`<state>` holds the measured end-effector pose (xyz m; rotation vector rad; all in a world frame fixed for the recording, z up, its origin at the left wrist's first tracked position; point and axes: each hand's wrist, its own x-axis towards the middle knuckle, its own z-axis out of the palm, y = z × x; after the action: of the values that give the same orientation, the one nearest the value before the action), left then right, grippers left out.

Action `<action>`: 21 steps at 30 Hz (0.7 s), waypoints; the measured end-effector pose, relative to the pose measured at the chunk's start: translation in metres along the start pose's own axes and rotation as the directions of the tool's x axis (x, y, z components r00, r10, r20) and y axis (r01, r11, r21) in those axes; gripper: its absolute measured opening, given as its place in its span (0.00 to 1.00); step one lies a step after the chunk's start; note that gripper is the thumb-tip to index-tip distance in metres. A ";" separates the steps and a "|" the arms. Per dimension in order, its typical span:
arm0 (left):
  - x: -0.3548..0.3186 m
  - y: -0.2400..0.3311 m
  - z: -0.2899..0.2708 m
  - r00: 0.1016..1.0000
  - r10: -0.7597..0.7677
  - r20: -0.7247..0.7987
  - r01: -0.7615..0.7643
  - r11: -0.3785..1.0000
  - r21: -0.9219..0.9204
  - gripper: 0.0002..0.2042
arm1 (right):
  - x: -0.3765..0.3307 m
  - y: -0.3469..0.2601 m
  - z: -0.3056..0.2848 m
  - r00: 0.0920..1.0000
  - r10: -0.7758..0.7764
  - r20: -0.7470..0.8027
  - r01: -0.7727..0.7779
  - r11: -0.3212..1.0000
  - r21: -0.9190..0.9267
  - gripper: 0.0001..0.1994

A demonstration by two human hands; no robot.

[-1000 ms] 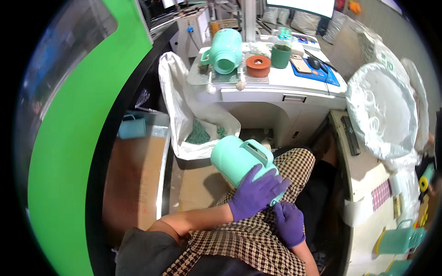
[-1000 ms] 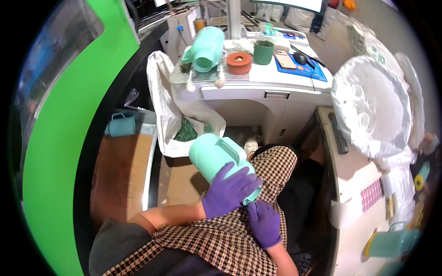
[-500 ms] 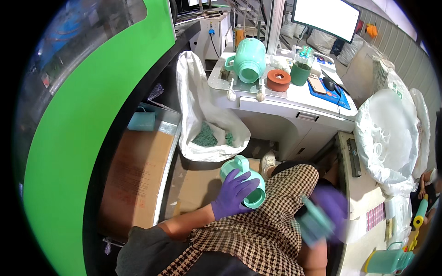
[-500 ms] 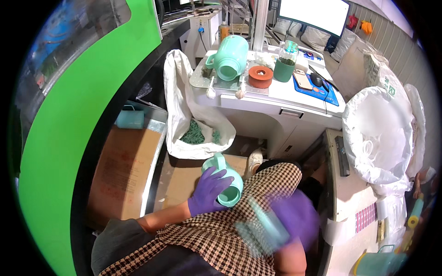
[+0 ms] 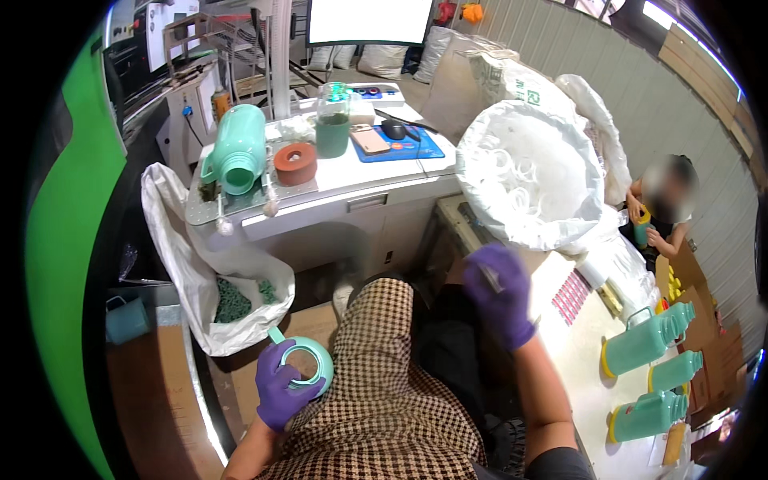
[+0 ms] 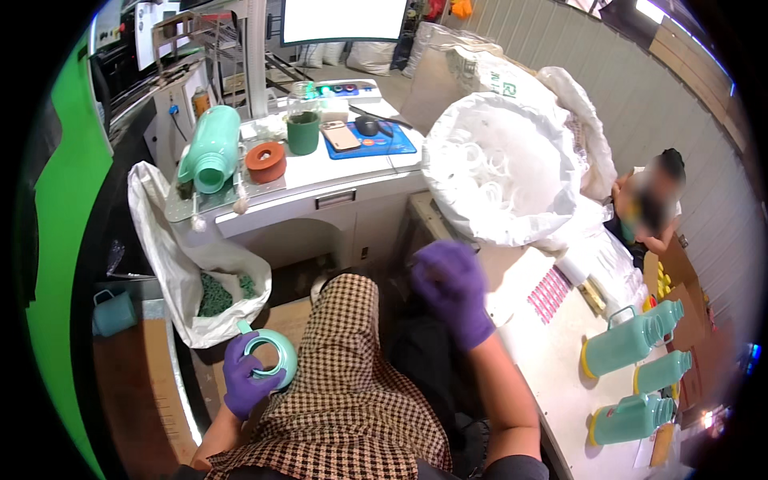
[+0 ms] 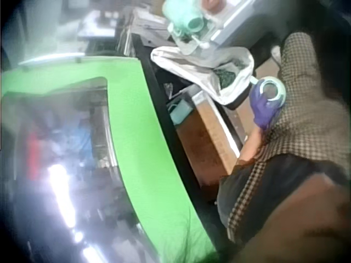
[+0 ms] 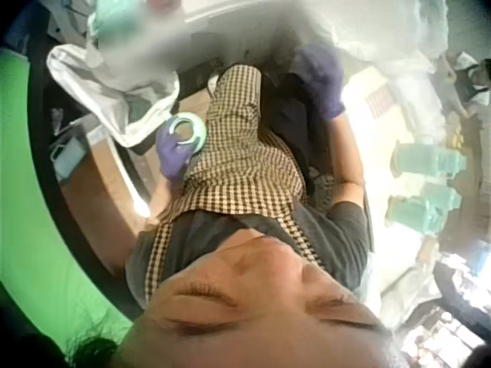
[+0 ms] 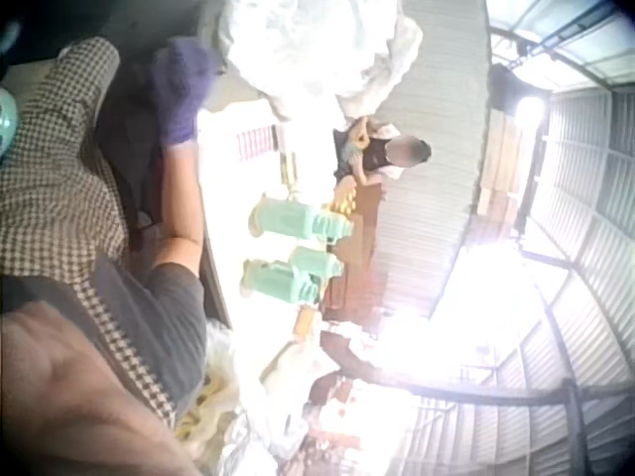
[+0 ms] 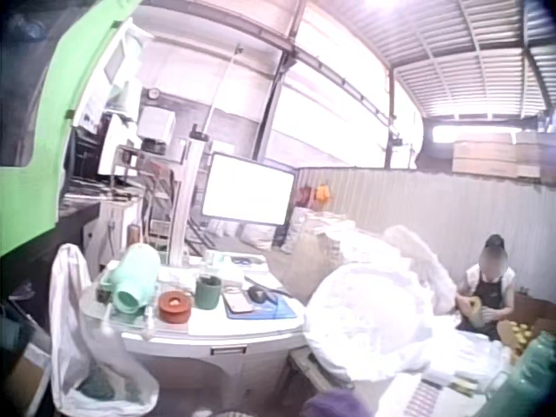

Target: The person assembles light green plastic pitchers by inserting a green ring into the neck and attaching a yellow base. They handle the pitchers one at a time, placing completed units on a nearby table.

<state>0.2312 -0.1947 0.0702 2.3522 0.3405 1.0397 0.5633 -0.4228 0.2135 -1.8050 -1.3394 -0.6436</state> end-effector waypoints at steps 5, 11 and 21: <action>0.032 0.012 0.019 0.971 0.234 0.049 -0.237 0.970 0.061 0.20 | 0.066 0.140 -0.062 0.989 0.116 -0.096 -0.141 0.933 -0.331 0.08; 0.036 0.021 0.016 0.968 0.243 0.057 -0.246 0.967 0.071 0.23 | 0.067 0.257 -0.007 0.768 0.636 0.074 -0.267 0.423 -0.866 0.15; 0.020 0.013 0.009 0.955 -0.291 0.055 0.296 0.947 -0.122 0.44 | 0.076 0.198 -0.027 0.959 0.056 -0.277 -0.161 0.914 -0.373 0.07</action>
<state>0.2509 -0.2000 0.0844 2.1218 0.5728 0.8484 0.7765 -0.4304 0.2296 -2.0058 -0.9706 -1.1094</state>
